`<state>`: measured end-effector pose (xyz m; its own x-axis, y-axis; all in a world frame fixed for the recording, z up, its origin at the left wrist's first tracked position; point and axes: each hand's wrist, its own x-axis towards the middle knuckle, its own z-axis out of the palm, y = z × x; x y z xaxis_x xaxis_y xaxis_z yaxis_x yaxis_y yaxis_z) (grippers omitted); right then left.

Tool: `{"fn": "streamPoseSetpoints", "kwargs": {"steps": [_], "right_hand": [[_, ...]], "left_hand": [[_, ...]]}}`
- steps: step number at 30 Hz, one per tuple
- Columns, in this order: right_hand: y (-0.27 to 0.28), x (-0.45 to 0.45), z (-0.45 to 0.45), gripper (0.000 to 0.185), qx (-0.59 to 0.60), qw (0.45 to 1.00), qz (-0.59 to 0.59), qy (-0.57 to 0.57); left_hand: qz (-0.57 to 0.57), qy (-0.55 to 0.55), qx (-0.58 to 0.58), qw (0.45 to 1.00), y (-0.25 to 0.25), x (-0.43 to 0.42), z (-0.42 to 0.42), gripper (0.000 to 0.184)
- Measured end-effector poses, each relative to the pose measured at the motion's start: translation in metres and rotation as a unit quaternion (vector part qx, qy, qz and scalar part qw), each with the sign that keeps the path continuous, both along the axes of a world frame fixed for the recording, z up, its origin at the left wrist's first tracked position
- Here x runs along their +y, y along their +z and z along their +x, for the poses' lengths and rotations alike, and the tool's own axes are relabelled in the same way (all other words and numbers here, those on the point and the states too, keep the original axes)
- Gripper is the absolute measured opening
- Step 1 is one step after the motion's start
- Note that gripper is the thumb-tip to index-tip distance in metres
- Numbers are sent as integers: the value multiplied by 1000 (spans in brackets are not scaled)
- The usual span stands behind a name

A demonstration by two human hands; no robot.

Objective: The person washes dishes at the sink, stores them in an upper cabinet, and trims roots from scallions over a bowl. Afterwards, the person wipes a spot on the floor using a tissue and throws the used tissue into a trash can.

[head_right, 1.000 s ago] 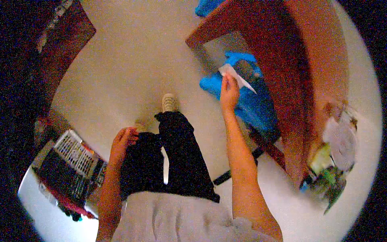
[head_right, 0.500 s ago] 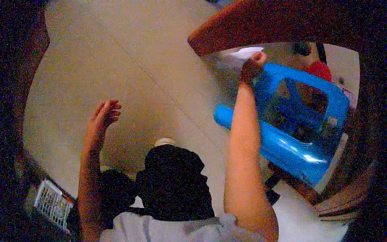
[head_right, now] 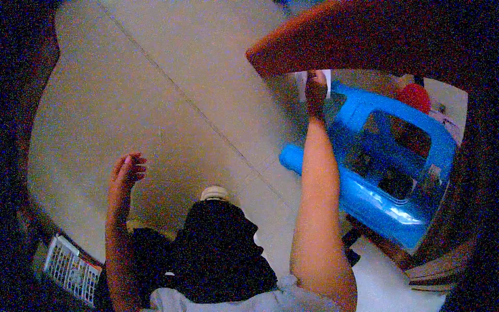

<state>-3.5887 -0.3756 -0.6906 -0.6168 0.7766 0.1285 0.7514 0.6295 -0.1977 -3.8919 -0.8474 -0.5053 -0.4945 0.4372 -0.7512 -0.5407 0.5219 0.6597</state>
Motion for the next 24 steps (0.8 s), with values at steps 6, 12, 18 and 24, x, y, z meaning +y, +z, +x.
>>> {"fn": "streamPoseSetpoints", "kwargs": {"steps": [6,12,18,24], "right_hand": [[17,-23,-15,22,145,988,43,11],[-5,-11,9,18,24,997,-11,-75],[45,-118,8,18,176,983,39,-46],[81,-162,-57,20,153,960,-194,-133]], "left_hand": [[-12,6,-20,1000,9,-11,2,28],[6,7,-28,1000,9,-12,3,28],[12,7,-21,1000,8,-19,12,28],[-1,-5,-39,999,4,-6,10,27]]}}
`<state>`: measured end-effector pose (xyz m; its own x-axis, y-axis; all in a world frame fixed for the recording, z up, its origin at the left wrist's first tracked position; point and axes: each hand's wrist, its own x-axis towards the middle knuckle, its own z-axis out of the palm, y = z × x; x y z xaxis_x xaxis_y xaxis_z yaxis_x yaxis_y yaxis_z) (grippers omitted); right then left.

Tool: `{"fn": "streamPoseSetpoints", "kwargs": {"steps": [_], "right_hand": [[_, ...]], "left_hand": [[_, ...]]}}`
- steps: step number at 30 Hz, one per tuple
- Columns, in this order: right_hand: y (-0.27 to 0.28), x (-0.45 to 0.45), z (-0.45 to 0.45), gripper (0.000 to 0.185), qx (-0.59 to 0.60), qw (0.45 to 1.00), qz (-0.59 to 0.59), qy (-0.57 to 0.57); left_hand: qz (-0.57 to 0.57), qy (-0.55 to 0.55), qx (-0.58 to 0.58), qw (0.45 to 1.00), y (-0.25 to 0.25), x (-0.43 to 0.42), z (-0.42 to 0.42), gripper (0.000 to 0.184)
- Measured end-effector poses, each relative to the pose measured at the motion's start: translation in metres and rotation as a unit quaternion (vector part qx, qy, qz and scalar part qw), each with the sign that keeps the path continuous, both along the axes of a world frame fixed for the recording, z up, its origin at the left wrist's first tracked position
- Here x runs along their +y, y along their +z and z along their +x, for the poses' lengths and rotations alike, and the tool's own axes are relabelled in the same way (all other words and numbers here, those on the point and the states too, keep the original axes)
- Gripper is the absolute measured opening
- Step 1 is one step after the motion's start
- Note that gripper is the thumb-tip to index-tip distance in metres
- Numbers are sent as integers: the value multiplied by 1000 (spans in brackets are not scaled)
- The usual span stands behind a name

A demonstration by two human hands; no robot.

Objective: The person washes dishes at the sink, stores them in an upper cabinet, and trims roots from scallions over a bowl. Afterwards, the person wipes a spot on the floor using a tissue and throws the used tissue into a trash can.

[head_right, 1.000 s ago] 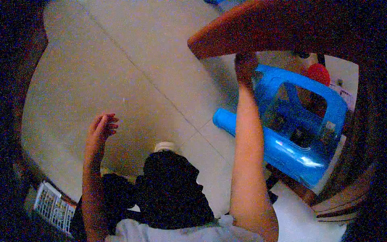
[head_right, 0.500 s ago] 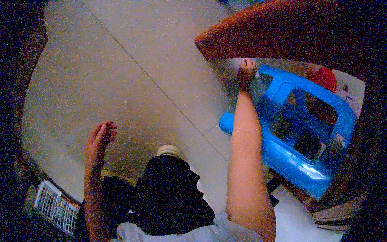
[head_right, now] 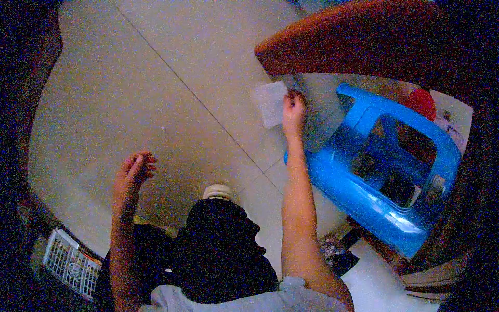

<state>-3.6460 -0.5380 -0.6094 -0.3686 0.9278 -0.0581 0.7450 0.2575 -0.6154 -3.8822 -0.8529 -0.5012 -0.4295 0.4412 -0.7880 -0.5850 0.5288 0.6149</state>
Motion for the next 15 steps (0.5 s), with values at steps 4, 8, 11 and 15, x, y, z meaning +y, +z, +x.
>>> {"fn": "streamPoseSetpoints", "kwargs": {"steps": [4,8,11,15], "right_hand": [[-40,-22,-25,15,12,983,163,86],[-56,-21,-23,12,-14,985,160,63],[-56,-16,-17,11,-35,975,199,93],[-20,-44,-13,11,134,988,-53,-45]], "left_hand": [[10,0,3,1000,0,4,3,25],[21,6,3,1000,-5,8,2,24],[35,16,0,999,-2,7,8,23],[52,2,-1,999,-3,2,17,24]]}}
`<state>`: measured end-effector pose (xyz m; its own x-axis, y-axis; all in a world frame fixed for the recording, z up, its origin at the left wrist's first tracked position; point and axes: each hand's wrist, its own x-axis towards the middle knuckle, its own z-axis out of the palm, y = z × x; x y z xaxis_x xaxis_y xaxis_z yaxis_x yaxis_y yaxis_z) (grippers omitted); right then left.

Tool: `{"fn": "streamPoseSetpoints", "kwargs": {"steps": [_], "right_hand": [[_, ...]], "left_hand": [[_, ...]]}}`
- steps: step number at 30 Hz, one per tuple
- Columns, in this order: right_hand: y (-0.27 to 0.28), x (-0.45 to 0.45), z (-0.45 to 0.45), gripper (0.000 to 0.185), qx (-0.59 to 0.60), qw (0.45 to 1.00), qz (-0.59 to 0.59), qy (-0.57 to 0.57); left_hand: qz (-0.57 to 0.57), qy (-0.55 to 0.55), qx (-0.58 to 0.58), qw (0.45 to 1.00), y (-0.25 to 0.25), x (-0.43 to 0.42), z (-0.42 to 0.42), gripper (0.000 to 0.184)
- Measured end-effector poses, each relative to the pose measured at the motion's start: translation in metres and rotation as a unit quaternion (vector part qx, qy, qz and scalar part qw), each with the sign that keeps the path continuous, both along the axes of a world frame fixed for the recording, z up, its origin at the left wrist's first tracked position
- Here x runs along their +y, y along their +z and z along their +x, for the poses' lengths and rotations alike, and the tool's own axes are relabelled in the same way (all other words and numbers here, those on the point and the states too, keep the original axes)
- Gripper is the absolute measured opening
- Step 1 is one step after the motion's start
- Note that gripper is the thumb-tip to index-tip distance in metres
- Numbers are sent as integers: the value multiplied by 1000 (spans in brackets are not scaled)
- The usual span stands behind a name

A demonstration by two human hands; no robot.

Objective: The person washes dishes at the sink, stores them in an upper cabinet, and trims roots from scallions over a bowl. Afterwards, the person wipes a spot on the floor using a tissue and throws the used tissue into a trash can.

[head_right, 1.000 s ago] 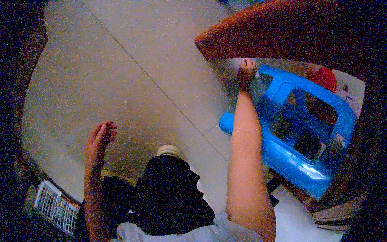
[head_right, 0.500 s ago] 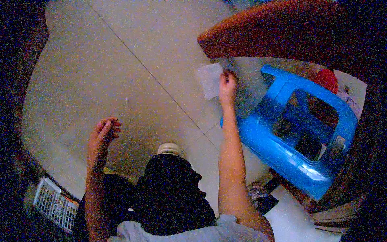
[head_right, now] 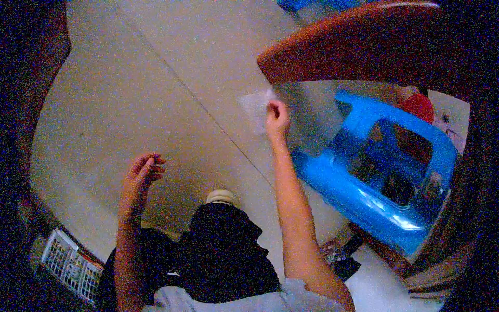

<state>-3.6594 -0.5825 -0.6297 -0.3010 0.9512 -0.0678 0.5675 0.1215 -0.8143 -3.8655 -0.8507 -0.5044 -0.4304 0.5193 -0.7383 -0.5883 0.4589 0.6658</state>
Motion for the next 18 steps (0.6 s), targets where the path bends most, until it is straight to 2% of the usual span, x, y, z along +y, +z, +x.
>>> {"fn": "streamPoseSetpoints", "kwargs": {"steps": [2,4,5,6,7,8,9,10,11,13,14,15,17,18], "right_hand": [[28,-47,0,11,35,983,-166,71],[60,-93,-13,14,58,943,-292,151],[71,-111,-18,15,59,919,-323,217],[80,-120,-21,18,60,890,-352,283],[87,-121,-24,18,60,890,-352,284],[92,-122,-24,16,94,851,-419,302],[96,-124,-24,14,129,805,-484,319],[90,-120,-17,17,156,793,-489,330],[95,-117,-19,17,159,789,-490,335],[102,-115,-30,24,104,774,-565,267],[98,-117,-33,31,128,741,-607,257],[95,-121,-40,31,126,733,-613,267],[96,-116,-19,39,115,779,-540,296],[86,-118,-16,35,98,798,-511,303]], "left_hand": [[0,-3,-15,1000,1,3,15,26],[85,-14,121,989,2,27,36,37],[86,-16,122,989,4,37,42,37],[105,-88,287,948,5,49,46,41],[112,-126,364,916,4,51,45,43],[117,-155,442,876,2,53,43,46],[126,-233,335,904,-5,47,40,43],[131,-308,224,916,-9,43,38,41],[125,-305,228,916,-6,40,32,41],[-5,-268,93,959,-2,33,22,33],[-25,-236,100,966,-10,27,22,27],[-35,-226,102,968,-16,22,22,27],[-15,-161,81,983,-11,36,50,25],[-34,-169,79,982,-11,35,53,24]]}}
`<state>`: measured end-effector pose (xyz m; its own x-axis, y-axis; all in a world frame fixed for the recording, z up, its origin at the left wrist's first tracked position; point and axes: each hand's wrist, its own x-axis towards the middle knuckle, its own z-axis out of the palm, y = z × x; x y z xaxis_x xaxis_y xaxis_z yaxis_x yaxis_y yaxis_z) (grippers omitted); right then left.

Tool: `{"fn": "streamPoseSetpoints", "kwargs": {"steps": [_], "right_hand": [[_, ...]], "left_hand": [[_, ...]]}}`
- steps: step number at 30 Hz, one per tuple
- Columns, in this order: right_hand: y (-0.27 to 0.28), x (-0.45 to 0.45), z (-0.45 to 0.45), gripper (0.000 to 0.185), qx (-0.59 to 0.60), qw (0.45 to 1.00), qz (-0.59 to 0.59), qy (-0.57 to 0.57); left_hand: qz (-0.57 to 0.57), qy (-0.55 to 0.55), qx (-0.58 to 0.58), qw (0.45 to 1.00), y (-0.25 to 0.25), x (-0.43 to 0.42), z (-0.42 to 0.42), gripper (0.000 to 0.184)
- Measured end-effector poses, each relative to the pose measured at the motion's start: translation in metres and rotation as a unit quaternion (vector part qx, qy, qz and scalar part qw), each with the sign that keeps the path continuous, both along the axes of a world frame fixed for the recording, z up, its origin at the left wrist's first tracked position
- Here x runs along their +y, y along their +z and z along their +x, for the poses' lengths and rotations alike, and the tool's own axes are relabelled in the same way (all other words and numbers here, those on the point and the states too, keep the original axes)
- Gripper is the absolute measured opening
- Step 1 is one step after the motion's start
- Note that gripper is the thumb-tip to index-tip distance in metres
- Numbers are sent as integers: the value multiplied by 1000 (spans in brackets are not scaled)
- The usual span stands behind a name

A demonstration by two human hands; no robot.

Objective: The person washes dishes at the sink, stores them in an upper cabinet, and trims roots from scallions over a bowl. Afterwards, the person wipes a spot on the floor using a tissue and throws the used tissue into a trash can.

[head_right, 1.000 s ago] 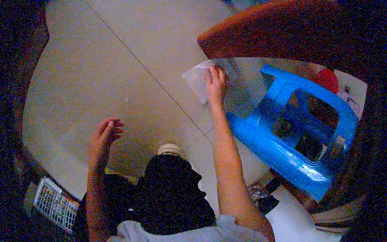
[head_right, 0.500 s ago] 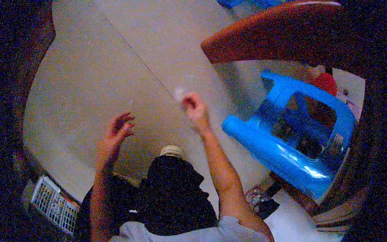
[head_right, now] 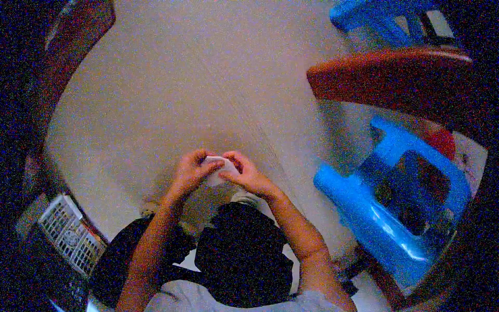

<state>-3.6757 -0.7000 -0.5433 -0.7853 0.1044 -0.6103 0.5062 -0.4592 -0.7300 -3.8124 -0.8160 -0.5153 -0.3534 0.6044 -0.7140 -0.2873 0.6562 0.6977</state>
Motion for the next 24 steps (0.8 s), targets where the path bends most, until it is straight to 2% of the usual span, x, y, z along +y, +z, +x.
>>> {"fn": "streamPoseSetpoints", "kwargs": {"steps": [1,3,5,6,8,10,11,13,14,15,17,19,21,24], "right_hand": [[4,6,-11,35,-3,1000,-3,10],[-6,26,-34,28,-43,991,116,44],[-8,59,-67,26,-47,961,270,-35],[3,78,-100,26,-25,935,337,-111],[-11,124,-146,24,29,850,502,-159],[-22,149,-194,23,160,726,646,-174],[-35,153,-210,23,166,729,642,-170],[-63,147,-231,25,198,699,684,-65],[-75,142,-228,27,145,757,638,3],[-85,137,-227,27,148,757,637,7],[-91,119,-211,30,219,717,661,30],[-89,100,-195,32,197,741,639,54],[-107,89,-170,31,207,715,665,59],[-105,91,-167,29,193,717,662,104]], "left_hand": [[-3,10,-3,1000,1,-2,-2,24],[57,219,-24,974,-16,-13,2,23],[52,261,-25,963,-17,-26,-7,23],[52,301,-29,952,-18,-30,-16,22],[47,322,-8,946,-15,-41,-20,21],[39,345,7,938,-16,-54,-24,21],[20,349,9,937,-17,-62,-25,20],[-1,358,5,934,-15,-79,-24,20],[-8,348,-6,938,-13,-83,-18,20],[-16,339,-21,940,-11,-89,-18,20],[-25,362,-35,931,-4,-94,-12,20],[-37,385,-51,921,-7,-100,-7,20],[-59,377,-54,923,-26,-100,4,20],[-44,368,-36,928,-34,-97,2,20]]}}
